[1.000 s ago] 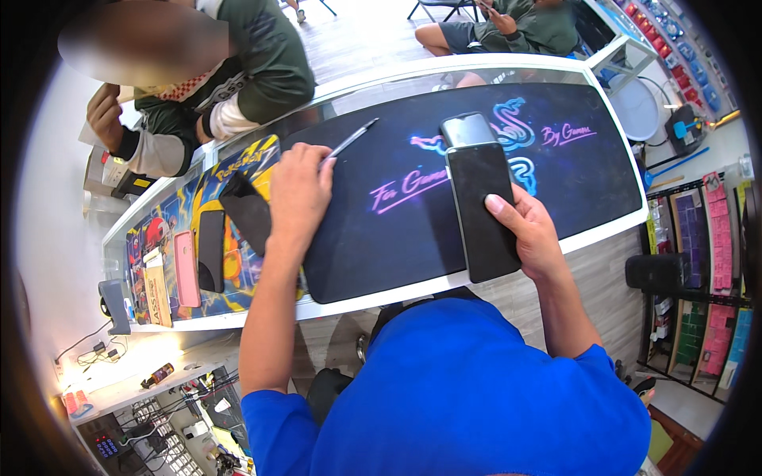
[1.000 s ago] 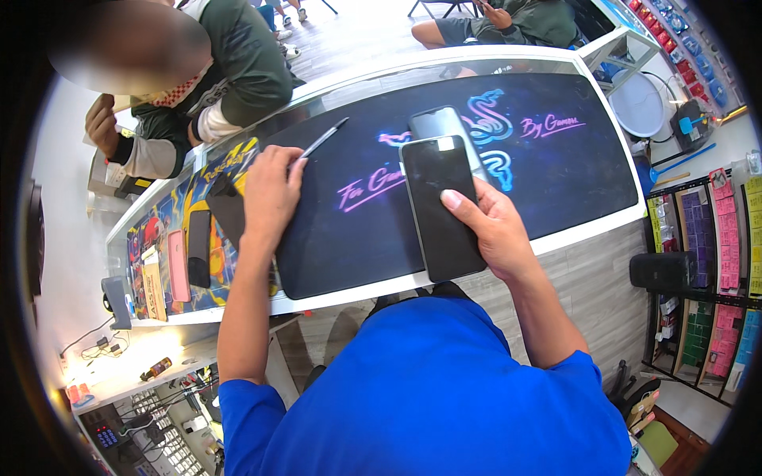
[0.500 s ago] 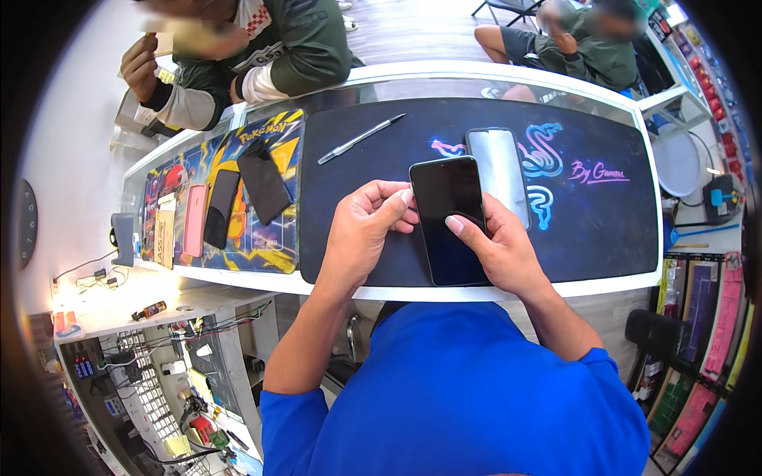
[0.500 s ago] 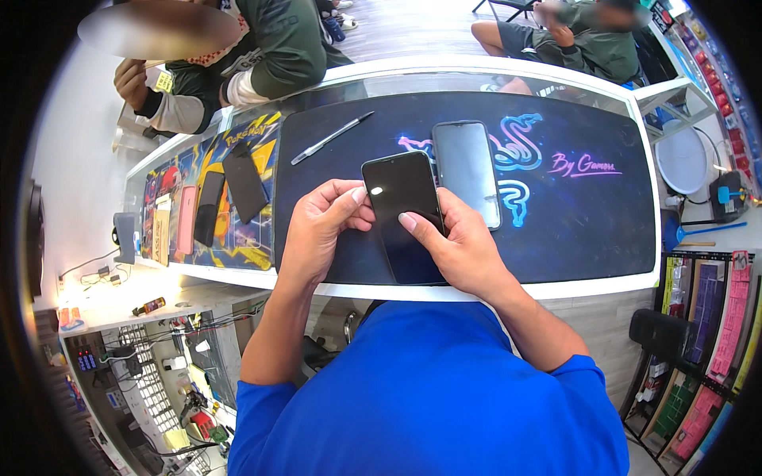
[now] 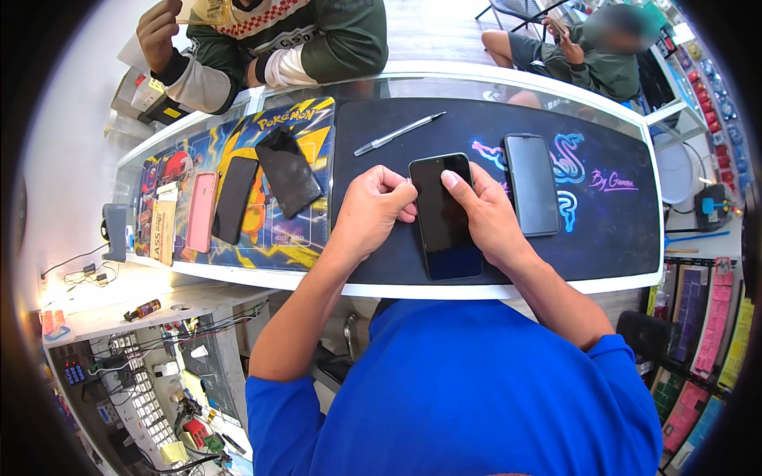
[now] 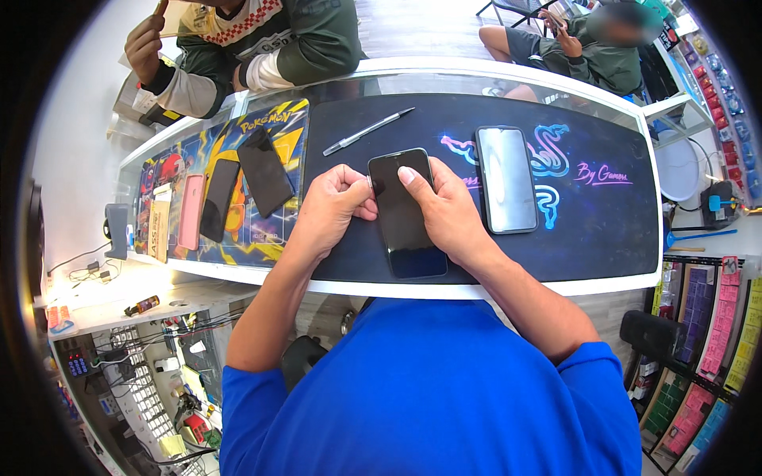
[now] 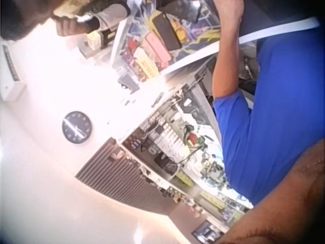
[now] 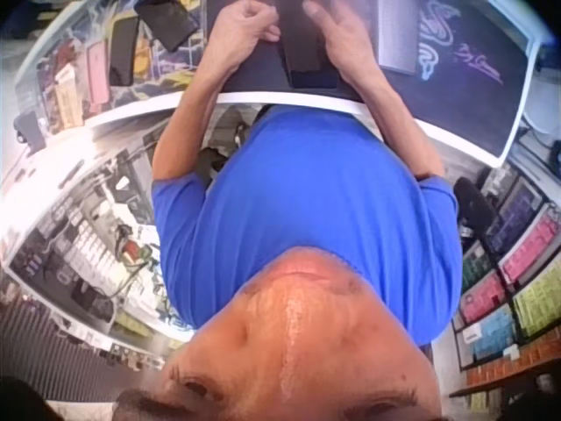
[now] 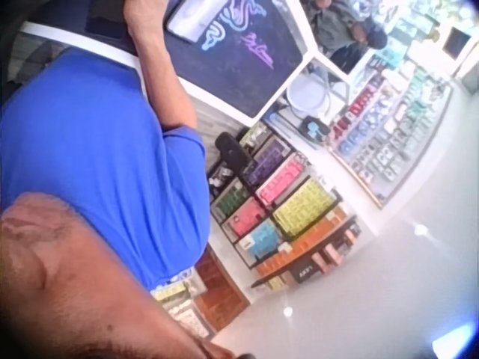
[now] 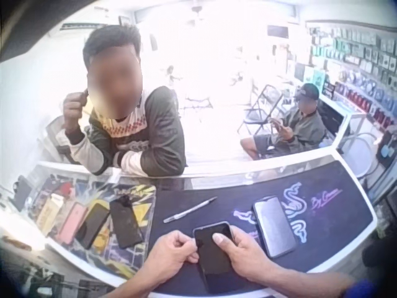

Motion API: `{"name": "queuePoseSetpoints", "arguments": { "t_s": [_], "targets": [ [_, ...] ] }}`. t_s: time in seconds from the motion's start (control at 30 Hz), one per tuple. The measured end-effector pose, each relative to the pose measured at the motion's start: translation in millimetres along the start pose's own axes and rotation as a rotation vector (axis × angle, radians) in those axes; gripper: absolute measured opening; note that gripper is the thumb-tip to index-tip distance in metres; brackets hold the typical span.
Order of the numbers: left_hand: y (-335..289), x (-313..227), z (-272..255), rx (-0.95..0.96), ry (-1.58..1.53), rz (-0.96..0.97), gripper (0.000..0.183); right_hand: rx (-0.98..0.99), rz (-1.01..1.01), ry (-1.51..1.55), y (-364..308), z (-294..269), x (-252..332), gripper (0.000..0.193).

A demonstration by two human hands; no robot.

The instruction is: The person counts cash and writes on a notepad, then retrieves a smartphone from a shelf. They repeatedly handle the phone, removing and reinserting the SIM tray, and inspect the device from multiple angles at a counter.

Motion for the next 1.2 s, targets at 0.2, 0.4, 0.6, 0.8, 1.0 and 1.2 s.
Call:
{"name": "queuePoseSetpoints", "arguments": {
  "t_s": [0.2,0.4,0.6,0.8,1.0,1.2],
  "targets": [
    [1.6,-2.6,-7.6,0.083,-0.250,0.015,0.021,-0.050,-0.019,0.040,9.6,3.3,-1.7,0.030],
    [10.1,10.8,-20.2,0.102,-0.226,0.080,0.028,-0.047,-0.009,-0.007,12.9,5.2,-2.4,0.033],
    [8.1,5.6,-24.1,0.129,-0.271,-0.005,0.025,-0.052,-0.005,-0.020,14.2,3.4,-3.6,0.033],
    [9.4,8.9,-27.6,0.129,-0.276,0.003,0.027,-0.040,-0.011,0.005,14.7,4.9,-1.7,0.032],
    [7.6,2.6,-31.3,0.109,-0.183,-0.047,0.030,-0.041,-0.024,0.052,13.5,2.3,-2.3,0.032],
    [9.9,-9.8,-33.3,-0.068,0.480,0.296,0.018,-0.075,-0.026,0.168,12.0,-6.6,-2.2,0.037]
  ]
}}
Point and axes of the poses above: each hand's wrist, its own y-axis towards the middle knuckle, its own z-axis out of the palm, x = y × z, the point moved 2 cm from there along y, towards the middle knuckle, and after that the axes turned 5 degrees about x, right-handed, at the moved point
